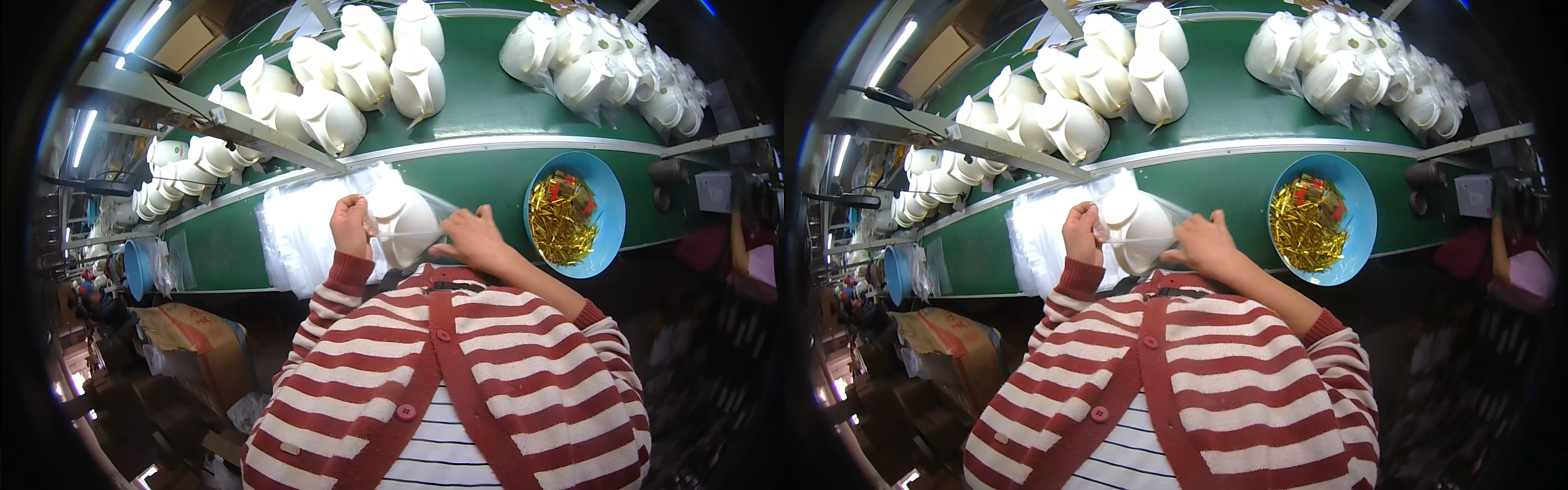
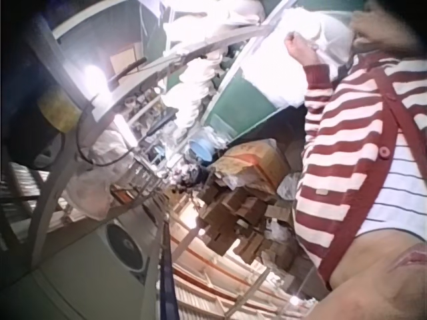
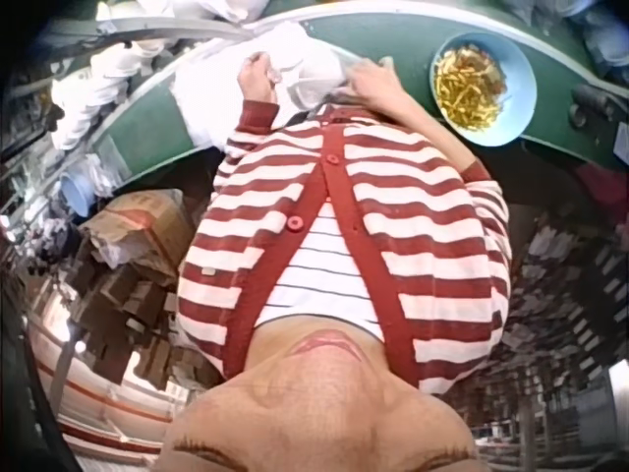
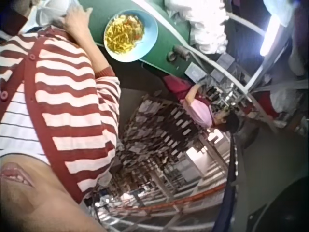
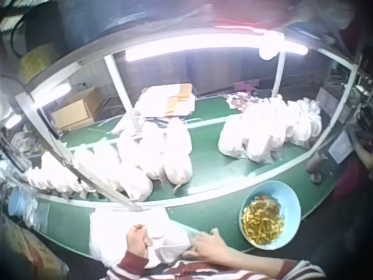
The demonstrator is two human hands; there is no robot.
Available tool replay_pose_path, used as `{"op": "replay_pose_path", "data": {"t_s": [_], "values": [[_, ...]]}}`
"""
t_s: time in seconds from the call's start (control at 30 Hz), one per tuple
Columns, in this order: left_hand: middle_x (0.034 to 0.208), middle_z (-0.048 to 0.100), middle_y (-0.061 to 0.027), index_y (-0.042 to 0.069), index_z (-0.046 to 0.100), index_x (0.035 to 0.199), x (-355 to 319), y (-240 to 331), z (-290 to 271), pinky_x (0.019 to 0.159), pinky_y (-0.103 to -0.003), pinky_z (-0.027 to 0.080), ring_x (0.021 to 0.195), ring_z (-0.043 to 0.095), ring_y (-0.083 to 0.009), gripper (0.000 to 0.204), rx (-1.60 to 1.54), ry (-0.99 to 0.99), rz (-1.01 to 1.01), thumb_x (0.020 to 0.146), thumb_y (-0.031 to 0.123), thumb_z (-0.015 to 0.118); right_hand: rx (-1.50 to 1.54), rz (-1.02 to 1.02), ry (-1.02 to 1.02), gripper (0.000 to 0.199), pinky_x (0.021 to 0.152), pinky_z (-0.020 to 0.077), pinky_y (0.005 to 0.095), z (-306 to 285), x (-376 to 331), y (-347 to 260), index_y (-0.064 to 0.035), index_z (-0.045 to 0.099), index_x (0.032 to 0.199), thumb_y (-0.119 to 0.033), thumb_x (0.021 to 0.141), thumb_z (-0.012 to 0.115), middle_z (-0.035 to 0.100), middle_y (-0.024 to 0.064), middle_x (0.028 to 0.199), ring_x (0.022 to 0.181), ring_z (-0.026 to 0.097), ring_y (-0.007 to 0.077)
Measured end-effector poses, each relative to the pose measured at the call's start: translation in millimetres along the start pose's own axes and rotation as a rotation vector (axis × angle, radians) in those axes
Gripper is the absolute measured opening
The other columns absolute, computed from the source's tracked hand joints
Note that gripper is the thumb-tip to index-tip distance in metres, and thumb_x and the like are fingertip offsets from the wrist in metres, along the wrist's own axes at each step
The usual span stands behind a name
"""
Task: The person repeatedly picks white plastic pitchers from a conveyor belt, places each into a clear plastic bag, and adds a small gold-colored item from a blue bowl into the bag. The sealed bags are set aside on the belt as the process continues.
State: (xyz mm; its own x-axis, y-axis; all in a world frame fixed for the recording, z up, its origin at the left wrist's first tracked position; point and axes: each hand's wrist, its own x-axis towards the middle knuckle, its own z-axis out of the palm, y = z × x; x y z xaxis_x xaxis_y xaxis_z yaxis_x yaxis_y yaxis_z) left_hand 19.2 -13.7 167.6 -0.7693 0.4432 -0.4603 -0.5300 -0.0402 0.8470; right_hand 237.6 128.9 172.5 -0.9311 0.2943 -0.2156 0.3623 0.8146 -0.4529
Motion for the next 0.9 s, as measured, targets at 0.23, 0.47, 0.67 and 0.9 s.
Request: {"op": "replay_pose_path", "data": {"t_s": [0.23,0.47,0.67,0.9], "values": [[0.080,0.058,0.0059,0.005,0.066,0.112,-9,37,-5,0.053,-0.020,0.035,0.061,0.046,-0.0016,0.009,0.431,-0.293,0.376,0.103,0.007,0.067,-0.500,-0.018,0.294,0.012,0.109,0.0315,0.0501,-57,13,28,-0.0067,0.077,0.085,-0.019,0.084,0.076,0.058,0.0088,0.121,0.127,0.048,0.0283],[0.090,0.061,-0.0030,0.007,0.063,0.135,-22,66,0,0.070,-0.028,0.048,0.079,0.056,-0.0165,0.069,1.211,-0.700,0.629,0.077,0.026,0.095,0.080,-0.121,0.329,0.016,0.073,0.0513,0.0413,-78,-49,31,-0.0041,0.062,0.092,-0.015,0.093,0.074,0.063,0.0122,0.098,0.090,0.066,0.0314],[0.105,0.060,-0.0130,0.007,0.073,0.093,-8,16,41,0.069,-0.036,0.058,0.092,0.066,-0.0268,0.013,1.168,-0.740,1.097,0.083,0.004,0.081,0.722,0.185,0.276,0.043,0.075,0.0552,0.0442,-74,-50,49,-0.0036,0.057,0.123,-0.010,0.089,0.082,0.067,0.0166,0.085,0.082,0.071,0.0321],[0.095,0.062,-0.0065,0.005,0.057,0.111,-26,-20,60,0.073,-0.030,0.054,0.085,0.063,-0.0156,0.019,0.835,-0.800,0.654,0.101,0.009,0.073,0.377,-0.075,0.231,0.049,0.087,0.0575,0.0487,-14,-9,37,-0.0069,0.058,0.138,-0.013,0.093,0.073,0.069,0.0252,0.119,0.100,0.068,0.0480]]}}
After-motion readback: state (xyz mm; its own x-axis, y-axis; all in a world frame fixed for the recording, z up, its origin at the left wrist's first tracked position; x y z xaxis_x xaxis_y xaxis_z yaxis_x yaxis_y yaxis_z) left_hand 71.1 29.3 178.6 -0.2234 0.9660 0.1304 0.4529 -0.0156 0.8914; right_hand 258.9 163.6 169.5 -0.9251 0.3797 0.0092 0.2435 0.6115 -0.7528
